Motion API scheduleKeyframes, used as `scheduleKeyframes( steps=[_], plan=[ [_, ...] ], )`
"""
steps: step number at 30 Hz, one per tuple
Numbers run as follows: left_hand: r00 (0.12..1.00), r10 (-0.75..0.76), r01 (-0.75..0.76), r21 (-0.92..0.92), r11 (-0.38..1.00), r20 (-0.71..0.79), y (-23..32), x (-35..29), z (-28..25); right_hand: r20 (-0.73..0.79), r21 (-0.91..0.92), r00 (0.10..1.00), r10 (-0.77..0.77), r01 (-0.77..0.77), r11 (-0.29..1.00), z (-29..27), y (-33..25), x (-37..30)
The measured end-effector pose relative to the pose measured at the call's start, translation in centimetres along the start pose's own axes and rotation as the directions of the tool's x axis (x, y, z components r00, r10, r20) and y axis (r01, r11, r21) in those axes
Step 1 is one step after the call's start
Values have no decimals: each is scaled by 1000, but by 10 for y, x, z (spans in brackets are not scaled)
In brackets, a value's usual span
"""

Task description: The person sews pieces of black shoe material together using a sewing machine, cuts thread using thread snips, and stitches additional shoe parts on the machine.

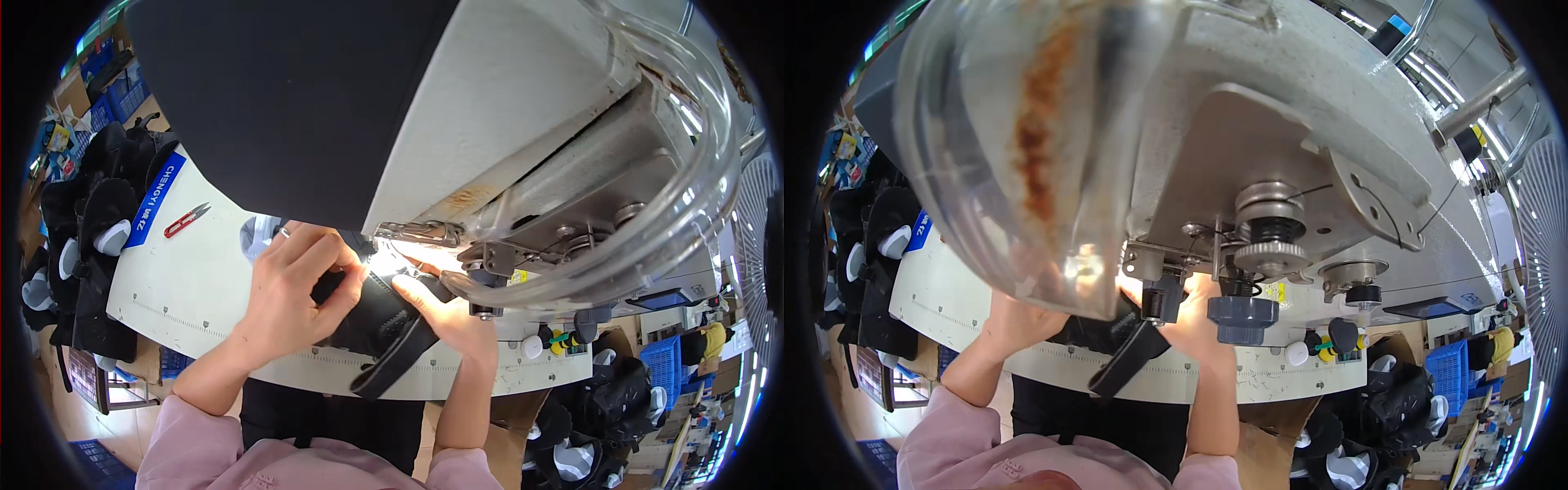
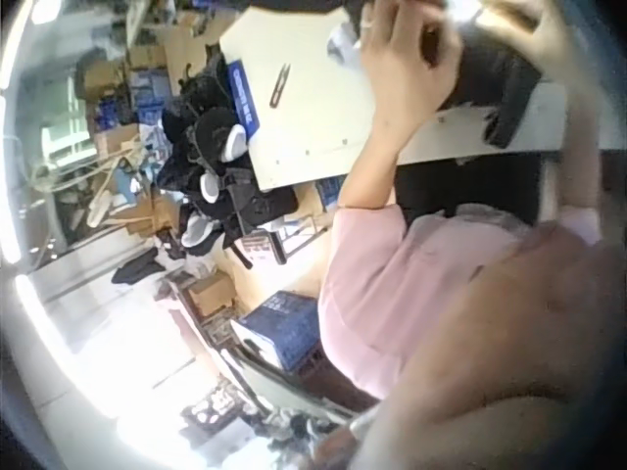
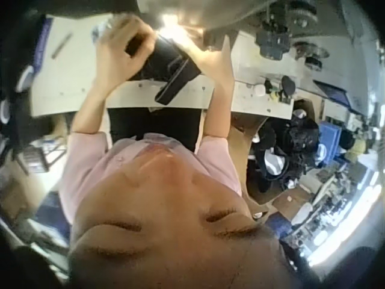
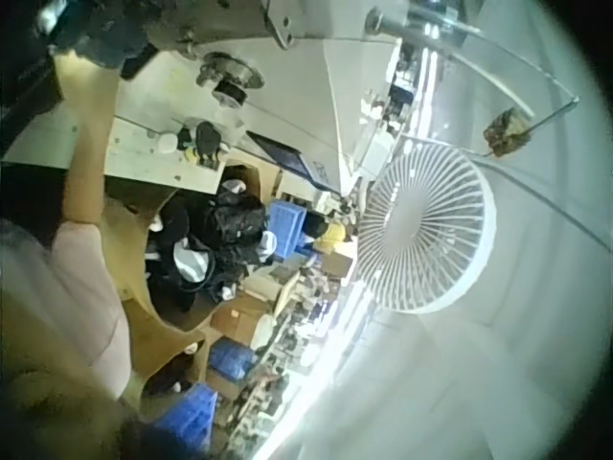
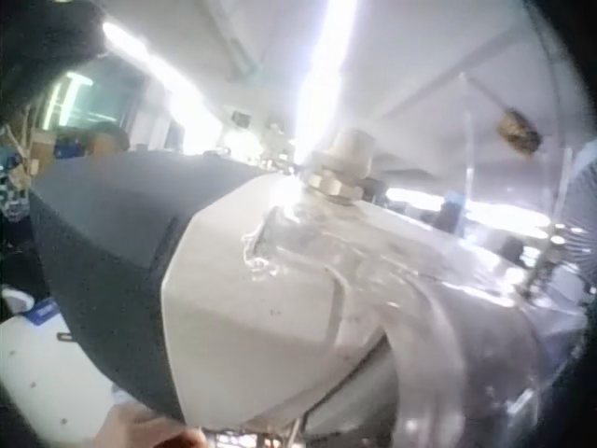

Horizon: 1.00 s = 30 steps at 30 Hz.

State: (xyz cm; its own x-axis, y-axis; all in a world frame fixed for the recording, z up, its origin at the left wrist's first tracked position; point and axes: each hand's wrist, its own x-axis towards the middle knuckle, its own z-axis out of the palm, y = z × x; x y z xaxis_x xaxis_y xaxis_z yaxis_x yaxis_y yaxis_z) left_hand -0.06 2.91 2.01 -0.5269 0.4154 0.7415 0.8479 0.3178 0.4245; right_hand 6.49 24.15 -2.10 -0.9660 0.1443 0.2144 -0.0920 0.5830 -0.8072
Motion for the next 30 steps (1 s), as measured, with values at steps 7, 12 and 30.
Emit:
scheduleKeyframes(
  steps=[7,12,30],
  plan=[
    [1000,-14,13,-102,995,-8,-32,-1,6,-274,171,948,165,-121,978,29,-51,-17],
    [997,50,-60,-202,978,-53,-37,8,3,-345,60,938,25,-4,998,39,-55,-22],
    [977,80,-86,21,996,198,15,-26,-12,-454,168,858,242,-184,968,85,-58,-27]
  ],
)
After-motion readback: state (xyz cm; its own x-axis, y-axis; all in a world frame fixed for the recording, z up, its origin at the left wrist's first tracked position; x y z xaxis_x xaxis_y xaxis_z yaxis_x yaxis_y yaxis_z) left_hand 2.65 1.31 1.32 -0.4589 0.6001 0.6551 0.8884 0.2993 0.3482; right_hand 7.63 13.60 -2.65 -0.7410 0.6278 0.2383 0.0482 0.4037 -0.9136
